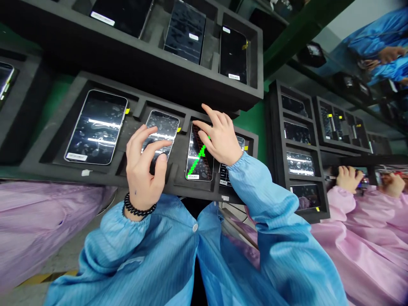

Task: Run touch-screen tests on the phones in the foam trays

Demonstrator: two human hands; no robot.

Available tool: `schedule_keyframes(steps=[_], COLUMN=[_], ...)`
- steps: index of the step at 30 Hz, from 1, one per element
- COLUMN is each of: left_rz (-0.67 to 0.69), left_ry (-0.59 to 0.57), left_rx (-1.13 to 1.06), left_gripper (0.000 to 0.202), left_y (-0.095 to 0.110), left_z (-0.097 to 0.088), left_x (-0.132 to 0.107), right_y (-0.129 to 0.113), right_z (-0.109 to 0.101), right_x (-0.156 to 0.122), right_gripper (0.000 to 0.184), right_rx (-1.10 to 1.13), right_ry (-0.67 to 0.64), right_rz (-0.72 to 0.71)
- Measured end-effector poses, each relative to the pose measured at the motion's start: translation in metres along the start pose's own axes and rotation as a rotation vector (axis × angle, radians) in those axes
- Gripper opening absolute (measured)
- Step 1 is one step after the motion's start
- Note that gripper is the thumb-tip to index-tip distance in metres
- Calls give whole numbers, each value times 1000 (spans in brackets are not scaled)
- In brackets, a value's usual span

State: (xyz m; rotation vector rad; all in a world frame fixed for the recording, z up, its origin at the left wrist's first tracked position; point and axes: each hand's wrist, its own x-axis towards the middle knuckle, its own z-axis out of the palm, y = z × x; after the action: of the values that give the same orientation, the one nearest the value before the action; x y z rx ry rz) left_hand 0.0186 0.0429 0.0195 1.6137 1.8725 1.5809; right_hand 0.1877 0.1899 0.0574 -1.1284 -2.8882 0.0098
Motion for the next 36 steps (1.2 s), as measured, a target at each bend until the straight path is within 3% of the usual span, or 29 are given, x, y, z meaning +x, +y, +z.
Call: schedule_keyframes(steps=[9, 36], left_rz=[0, -17], left_ry=[-7, -16], left_rx=[5, 36], left_gripper=[28, 27], left_y=[0, 0], left_z=[0, -4], left_x=[0, 0], right_y=[-7, -36], right_z=[-7, -29], right_x=[-6, -111], right_gripper=[41, 33], right_rx=[-28, 31], right_ry=[-41, -71], right_rz=[-27, -74])
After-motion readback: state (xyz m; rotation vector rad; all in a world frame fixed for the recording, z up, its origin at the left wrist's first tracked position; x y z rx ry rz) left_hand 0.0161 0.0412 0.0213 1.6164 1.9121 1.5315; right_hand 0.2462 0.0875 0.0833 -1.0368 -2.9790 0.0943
